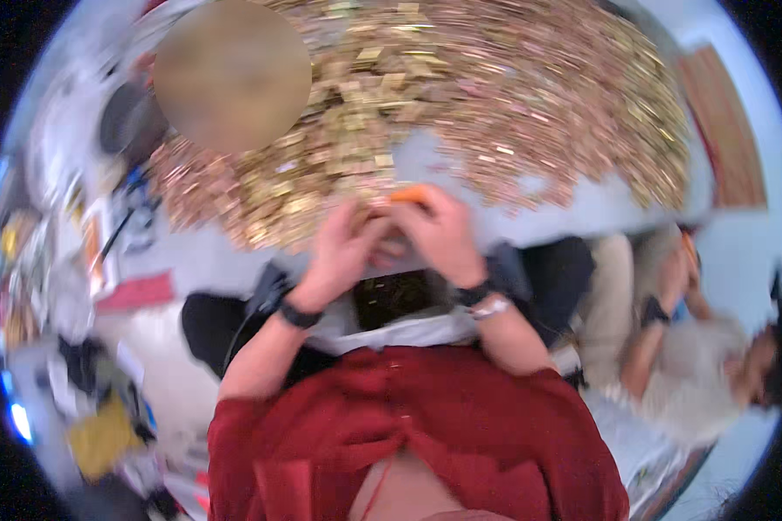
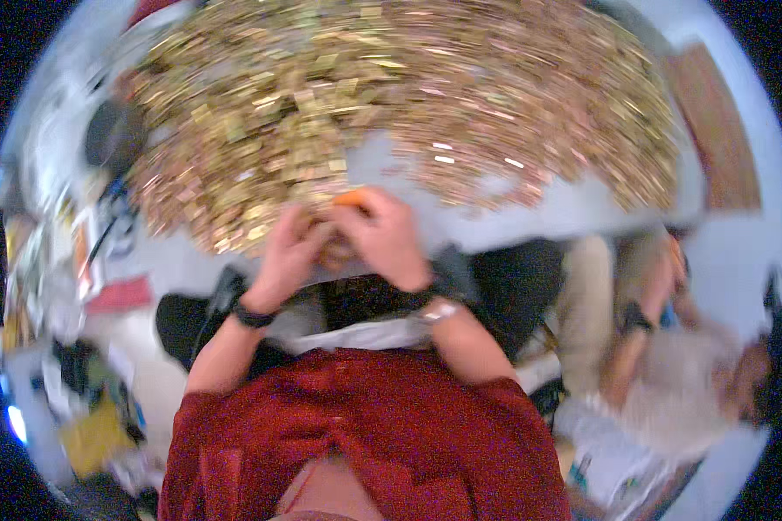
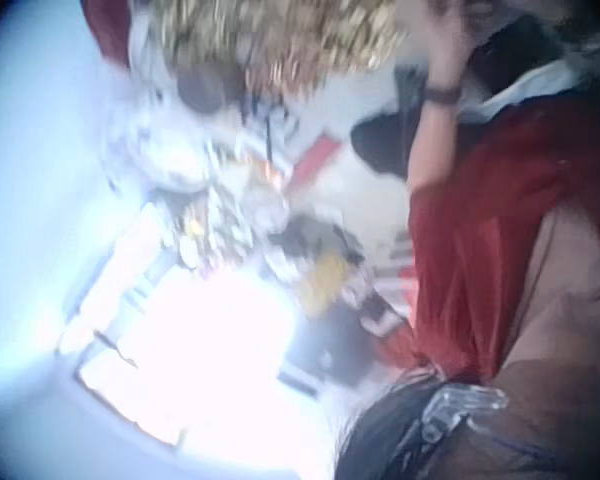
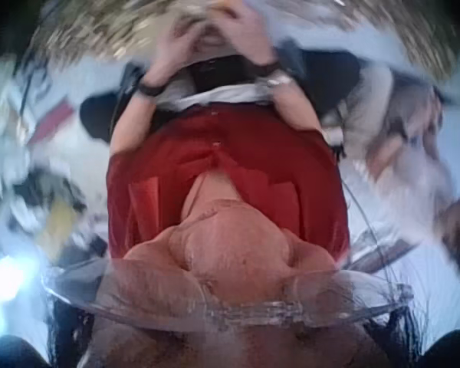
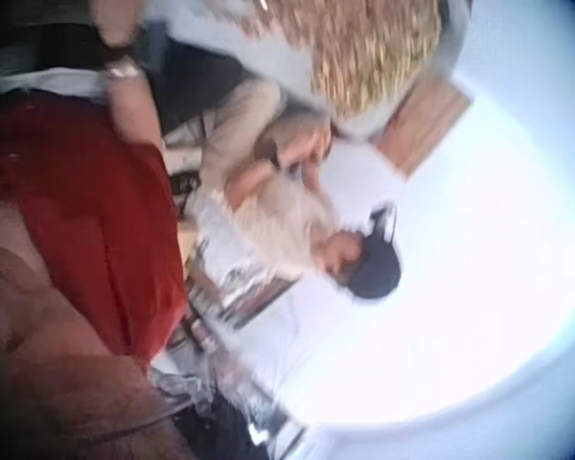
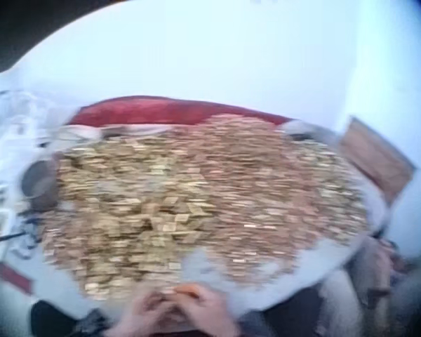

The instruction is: Sorting and assembling metal bolts and washers from a large pile on a table.

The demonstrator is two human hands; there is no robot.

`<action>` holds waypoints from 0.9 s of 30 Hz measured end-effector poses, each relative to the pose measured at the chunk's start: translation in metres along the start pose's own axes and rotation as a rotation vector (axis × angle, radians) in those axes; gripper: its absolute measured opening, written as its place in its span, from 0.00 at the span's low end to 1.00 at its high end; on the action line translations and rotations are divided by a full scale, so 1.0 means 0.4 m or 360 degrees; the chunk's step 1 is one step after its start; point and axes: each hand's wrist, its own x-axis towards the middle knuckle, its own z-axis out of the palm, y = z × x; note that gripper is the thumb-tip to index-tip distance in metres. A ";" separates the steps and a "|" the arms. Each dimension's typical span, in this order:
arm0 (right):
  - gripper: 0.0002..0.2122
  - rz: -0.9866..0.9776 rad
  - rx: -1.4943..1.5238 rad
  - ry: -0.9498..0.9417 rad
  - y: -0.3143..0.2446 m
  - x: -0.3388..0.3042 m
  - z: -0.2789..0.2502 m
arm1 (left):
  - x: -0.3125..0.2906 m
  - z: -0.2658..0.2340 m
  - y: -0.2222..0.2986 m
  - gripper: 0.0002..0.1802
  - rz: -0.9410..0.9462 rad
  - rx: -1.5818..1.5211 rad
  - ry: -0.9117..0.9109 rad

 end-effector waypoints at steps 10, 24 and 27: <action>0.28 0.0433 0.0940 0.0111 0.093 -0.047 -0.059 | 0.007 0.039 0.013 0.07 -0.0093 -0.0375 -0.0072; 0.19 0.0401 0.0752 0.0121 0.022 -0.012 -0.018 | -0.004 -0.003 -0.004 0.08 -0.0071 -0.0247 -0.0156; 0.11 0.0221 -0.0028 0.0299 0.023 0.033 -0.035 | -0.015 0.019 0.013 0.10 -0.0046 0.0232 -0.0230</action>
